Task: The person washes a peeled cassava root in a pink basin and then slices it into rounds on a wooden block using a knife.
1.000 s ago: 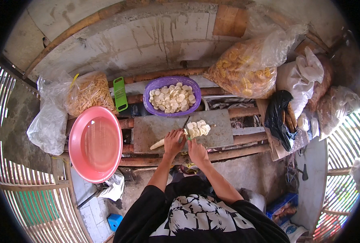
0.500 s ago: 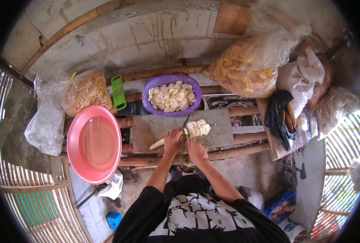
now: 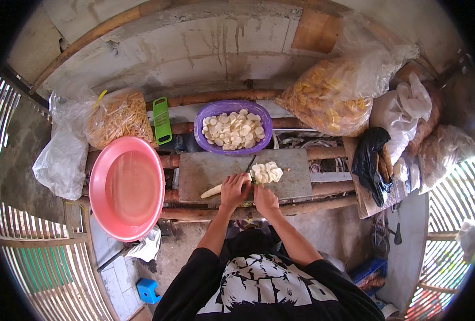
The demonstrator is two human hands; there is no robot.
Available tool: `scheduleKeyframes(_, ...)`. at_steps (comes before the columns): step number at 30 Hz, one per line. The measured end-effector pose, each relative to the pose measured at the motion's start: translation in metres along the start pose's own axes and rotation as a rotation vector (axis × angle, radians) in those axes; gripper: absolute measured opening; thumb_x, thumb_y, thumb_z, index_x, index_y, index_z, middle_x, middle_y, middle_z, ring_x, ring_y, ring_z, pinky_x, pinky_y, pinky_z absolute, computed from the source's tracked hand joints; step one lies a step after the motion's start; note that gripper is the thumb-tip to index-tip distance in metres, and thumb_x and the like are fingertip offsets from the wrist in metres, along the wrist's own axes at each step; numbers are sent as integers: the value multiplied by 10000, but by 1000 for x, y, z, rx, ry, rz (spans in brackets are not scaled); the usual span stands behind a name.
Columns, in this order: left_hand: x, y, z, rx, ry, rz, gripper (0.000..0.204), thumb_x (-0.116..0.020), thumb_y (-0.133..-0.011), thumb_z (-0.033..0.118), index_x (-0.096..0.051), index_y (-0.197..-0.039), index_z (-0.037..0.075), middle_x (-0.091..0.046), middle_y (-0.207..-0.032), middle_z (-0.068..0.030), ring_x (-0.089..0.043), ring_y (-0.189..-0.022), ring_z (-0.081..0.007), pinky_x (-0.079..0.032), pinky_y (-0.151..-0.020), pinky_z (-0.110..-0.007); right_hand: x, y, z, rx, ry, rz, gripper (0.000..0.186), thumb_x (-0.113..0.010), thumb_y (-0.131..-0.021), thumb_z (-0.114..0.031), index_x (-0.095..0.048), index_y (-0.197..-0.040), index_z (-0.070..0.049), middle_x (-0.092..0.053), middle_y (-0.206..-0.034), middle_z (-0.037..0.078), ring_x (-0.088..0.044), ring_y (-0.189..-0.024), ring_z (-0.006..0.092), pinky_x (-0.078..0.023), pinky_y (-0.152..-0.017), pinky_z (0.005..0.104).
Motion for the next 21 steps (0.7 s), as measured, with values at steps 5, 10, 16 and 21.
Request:
scheduleKeyframes(5,-5,-6,-9,-17,-12,-19,184,-590,-690,99,-553,-866,57,-596,-916,-76,-552,-818,-231,-420,-667,-336,2,-3,-1,33,-51,91,322,-324,-890,-290,-462,-954,-7,-577,-694,237,-573,-674,402,-460,-600,496)
scheduleKeyframes(10,-2,-9,-13,-23,-15,-14,195,-582,-669,85,-545,-858,58,-592,-892,-74,-545,-817,-230,-415,-673,-332,2,1,-14,35,-42,122,326,-321,-893,-298,-440,-979,-7,-583,-700,225,-578,-661,397,-471,-593,486)
scheduleKeyframes(16,1,-10,-13,-30,-3,-48,174,-592,-648,54,-517,-805,53,-591,-851,-87,-548,-782,-246,-417,-653,-342,2,4,-23,76,-141,177,331,-327,-887,-298,-427,-943,12,-560,-658,261,-552,-631,432,-451,-562,510)
scheduleKeyframes(21,2,-11,-14,-39,0,-9,174,-592,-646,50,-514,-802,56,-588,-835,-86,-547,-775,-251,-413,-643,-344,0,6,-24,51,-131,166,327,-336,-885,-306,-430,-931,4,-565,-648,248,-562,-630,417,-458,-560,500)
Point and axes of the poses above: each hand's wrist, its own y-axis away from the middle knuckle, its own x-axis out of the back of the hand, z = x × y, the point moved 4 cm from there along -y, towards the middle knuckle
